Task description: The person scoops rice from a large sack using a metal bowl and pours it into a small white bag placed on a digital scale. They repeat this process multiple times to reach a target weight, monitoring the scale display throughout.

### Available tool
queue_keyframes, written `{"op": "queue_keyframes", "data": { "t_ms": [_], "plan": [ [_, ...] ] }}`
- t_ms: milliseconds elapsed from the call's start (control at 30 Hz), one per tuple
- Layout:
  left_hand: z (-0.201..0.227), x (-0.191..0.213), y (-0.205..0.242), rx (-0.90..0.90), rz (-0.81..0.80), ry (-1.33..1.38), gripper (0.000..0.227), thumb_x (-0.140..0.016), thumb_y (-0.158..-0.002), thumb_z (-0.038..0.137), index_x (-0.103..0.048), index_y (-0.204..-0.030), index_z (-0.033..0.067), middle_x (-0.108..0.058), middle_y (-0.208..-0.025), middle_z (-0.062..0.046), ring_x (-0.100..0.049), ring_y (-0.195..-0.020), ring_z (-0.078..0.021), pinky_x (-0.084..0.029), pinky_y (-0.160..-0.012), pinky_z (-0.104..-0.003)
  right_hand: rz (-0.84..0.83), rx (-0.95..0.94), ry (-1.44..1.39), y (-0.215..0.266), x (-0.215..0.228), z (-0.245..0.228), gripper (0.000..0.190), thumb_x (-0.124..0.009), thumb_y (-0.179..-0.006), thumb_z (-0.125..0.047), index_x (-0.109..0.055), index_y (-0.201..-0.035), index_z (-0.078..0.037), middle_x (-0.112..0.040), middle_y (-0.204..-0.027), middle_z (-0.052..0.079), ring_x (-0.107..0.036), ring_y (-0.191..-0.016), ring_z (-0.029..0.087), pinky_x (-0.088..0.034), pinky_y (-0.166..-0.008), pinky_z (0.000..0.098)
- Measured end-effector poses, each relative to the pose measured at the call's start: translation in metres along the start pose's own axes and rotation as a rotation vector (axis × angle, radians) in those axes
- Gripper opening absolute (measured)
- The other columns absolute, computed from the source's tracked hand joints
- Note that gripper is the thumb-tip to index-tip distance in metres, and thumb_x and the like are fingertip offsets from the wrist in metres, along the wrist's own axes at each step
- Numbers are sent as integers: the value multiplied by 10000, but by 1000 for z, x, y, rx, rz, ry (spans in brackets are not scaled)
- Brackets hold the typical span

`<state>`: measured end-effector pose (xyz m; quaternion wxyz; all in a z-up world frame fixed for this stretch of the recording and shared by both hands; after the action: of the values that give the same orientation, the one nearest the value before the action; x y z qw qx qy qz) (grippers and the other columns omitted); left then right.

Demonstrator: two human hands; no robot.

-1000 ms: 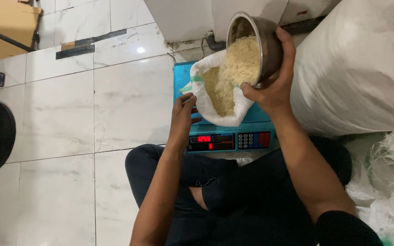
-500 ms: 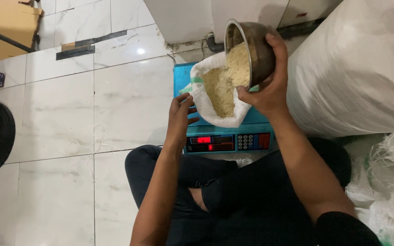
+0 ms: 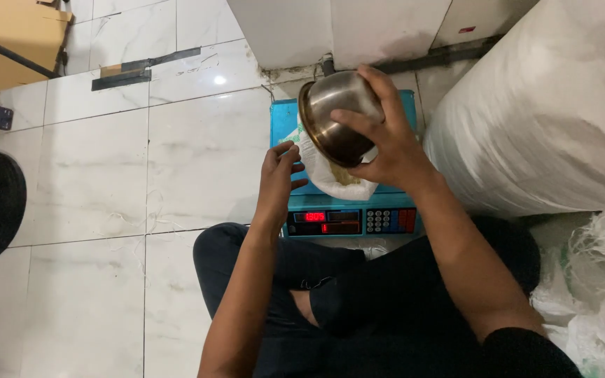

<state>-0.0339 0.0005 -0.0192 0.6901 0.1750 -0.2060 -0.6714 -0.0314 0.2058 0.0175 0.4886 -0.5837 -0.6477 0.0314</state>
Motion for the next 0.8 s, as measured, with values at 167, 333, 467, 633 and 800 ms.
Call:
{"op": "queue_keyframes", "data": {
  "t_ms": [167, 333, 467, 633, 800],
  "plan": [
    [2, -10, -1, 5, -27, -26, 546, -495, -888, 379, -467, -1355, 100, -600, -1230, -90, -622, -1060, -229, -556, -772, -379, 130, -110, 231, -3, 30, -15, 915, -1016, -781, -142, -446, -1485, -271, -97, -1597, 122, -101, -1524, 419, -289, -1285, 687],
    [-5, -25, -19, 3, -37, -40, 628, -510, -874, 440, -407, -1390, 96, -597, -1175, -104, -651, -1032, -241, -559, -770, -399, 393, -334, -211, 8, 59, -18, 961, -724, -728, -74, -194, -1522, -183, -266, -1534, 170, -315, -1442, 375, -392, -1183, 518],
    [-23, -28, -51, -331, -39, -396, 785, -360, -1034, 505, -269, -1431, -166, -431, -1336, -408, -432, -1280, -539, -450, -975, -634, 232, -637, -476, 21, 5, 10, 1032, -776, -754, -192, -152, -1569, -97, -100, -1589, 303, -134, -1459, 520, -125, -1174, 641],
    [7, -43, -42, -605, 163, -459, 310, -392, -1041, 305, -583, -1033, 61, -640, -816, -240, -653, -883, -468, -534, -698, -530, 383, -967, -669, 30, -10, 71, 946, -758, -721, -225, -254, -1519, -286, -343, -1443, 274, -536, -1093, 420, -490, -585, 468],
    [32, -24, -51, -736, 290, -402, 298, -389, -1018, 271, -577, -1091, 51, -679, -916, -173, -646, -826, -336, -443, -683, -439, 505, -264, -860, 14, 33, 30, 944, -529, -712, 71, -196, -1543, -228, -295, -1510, 151, -314, -1429, 340, -442, -1135, 502]
  ]
}}
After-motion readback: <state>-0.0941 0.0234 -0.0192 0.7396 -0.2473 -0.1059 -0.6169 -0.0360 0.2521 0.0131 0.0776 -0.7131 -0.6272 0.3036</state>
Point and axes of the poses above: each hand's wrist, its own y-axis away from the middle knuckle, its own x-axis out of the back of the hand, z = x × y, the point moved 4 cm from there along -y, towards the middle knuckle
